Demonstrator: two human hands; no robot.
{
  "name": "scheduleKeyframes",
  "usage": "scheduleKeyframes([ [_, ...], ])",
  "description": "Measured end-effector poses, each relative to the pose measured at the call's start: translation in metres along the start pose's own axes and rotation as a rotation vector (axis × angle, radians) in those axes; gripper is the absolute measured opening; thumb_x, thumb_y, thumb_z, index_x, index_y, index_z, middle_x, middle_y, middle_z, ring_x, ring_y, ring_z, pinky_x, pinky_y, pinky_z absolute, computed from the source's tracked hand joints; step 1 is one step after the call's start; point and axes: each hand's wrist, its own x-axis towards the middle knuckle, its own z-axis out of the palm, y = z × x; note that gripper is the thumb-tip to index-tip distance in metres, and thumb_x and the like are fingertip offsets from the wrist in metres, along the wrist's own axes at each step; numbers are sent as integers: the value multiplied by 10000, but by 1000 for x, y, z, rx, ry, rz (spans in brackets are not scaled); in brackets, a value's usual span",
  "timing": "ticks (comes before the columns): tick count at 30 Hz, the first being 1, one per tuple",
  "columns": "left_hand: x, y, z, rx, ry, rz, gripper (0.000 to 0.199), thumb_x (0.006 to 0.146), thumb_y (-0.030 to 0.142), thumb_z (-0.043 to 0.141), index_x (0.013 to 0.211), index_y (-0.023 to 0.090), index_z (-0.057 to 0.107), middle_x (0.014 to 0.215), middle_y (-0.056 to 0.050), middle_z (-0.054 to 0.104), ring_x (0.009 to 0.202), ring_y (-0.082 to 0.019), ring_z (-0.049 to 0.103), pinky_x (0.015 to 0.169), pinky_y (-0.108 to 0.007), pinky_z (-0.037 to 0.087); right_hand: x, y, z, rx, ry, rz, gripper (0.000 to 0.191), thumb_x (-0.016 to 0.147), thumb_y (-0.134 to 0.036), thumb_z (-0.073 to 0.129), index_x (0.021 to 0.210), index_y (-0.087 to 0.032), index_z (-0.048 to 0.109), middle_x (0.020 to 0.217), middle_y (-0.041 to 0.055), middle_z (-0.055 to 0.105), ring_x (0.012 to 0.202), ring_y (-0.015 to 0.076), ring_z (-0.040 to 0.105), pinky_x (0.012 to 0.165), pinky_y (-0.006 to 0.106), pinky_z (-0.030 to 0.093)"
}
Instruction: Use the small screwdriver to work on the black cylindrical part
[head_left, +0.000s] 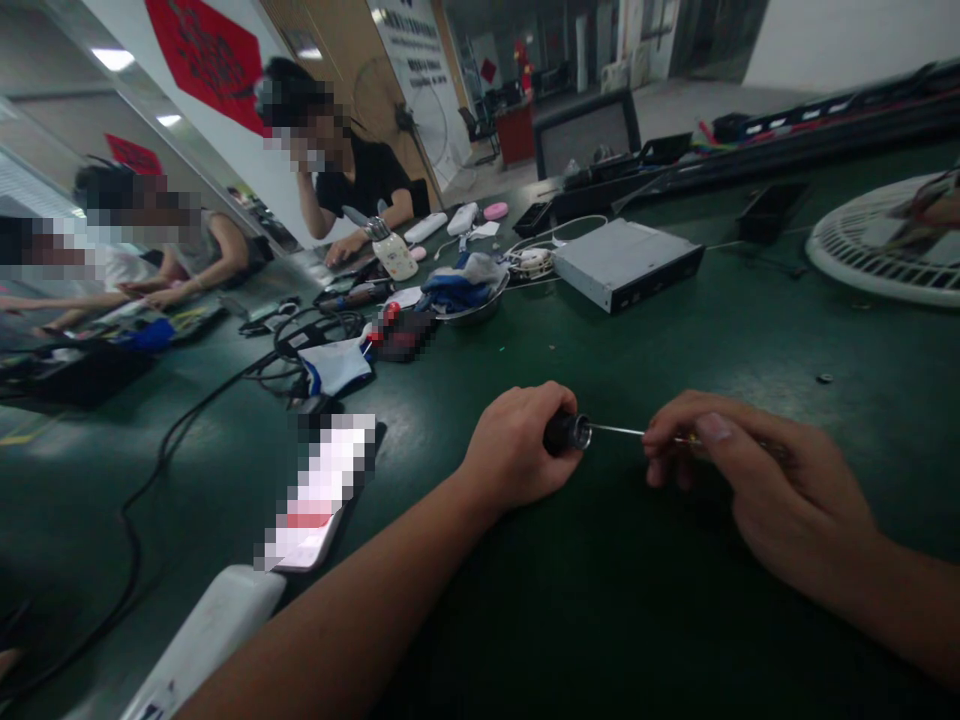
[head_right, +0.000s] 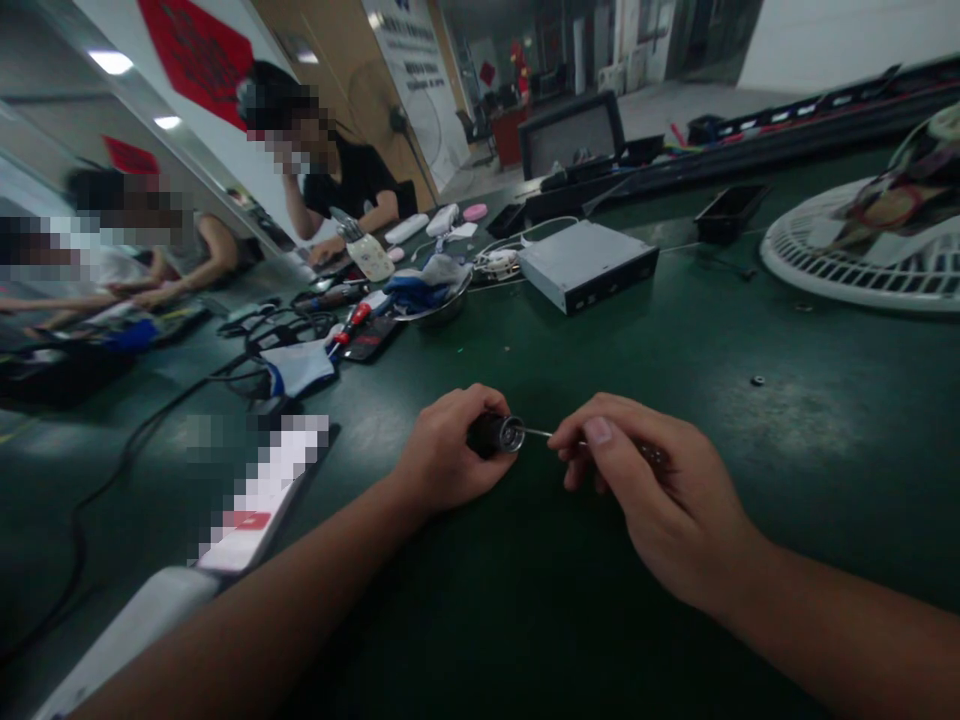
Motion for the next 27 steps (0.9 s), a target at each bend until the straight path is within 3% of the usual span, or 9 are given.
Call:
scheduleKeyframes([
  [4,0,-1,0,2,0,9,233,736,229,658,935,208,539,832,-4,638,721,-153,575,648,-297,441,-1,0,-1,-11,-73,-37,326,1031,-370,417,904,-234,685,764,17,655,665,139,612,587,280,462],
  [10,0,-1,1,-1,-3,8,222,745,228,655,931,207,536,820,2,627,720,-151,568,649,-299,433,1,1,0,-19,10,30,304,1027,-389,433,921,-245,679,750,5,651,652,130,603,575,270,455],
  [16,0,-2,2,2,0,16,230,737,226,660,931,204,540,826,-2,629,719,-150,564,646,-296,431,0,2,-1,-1,-78,-25,337,1033,-382,414,897,-234,684,739,8,651,652,130,605,575,269,455],
  [21,0,-2,2,-6,-5,12,233,739,230,659,938,202,541,829,-3,629,721,-149,565,648,-293,433,1,1,1,-48,41,17,331,1028,-394,428,896,-231,683,717,4,653,626,121,607,546,252,456],
  [27,0,-2,2,-9,8,24,218,741,228,650,928,202,542,822,-4,633,715,-148,566,653,-295,435,0,2,-1,17,-78,-36,338,1033,-379,413,894,-237,686,741,6,652,657,124,614,586,258,470],
])
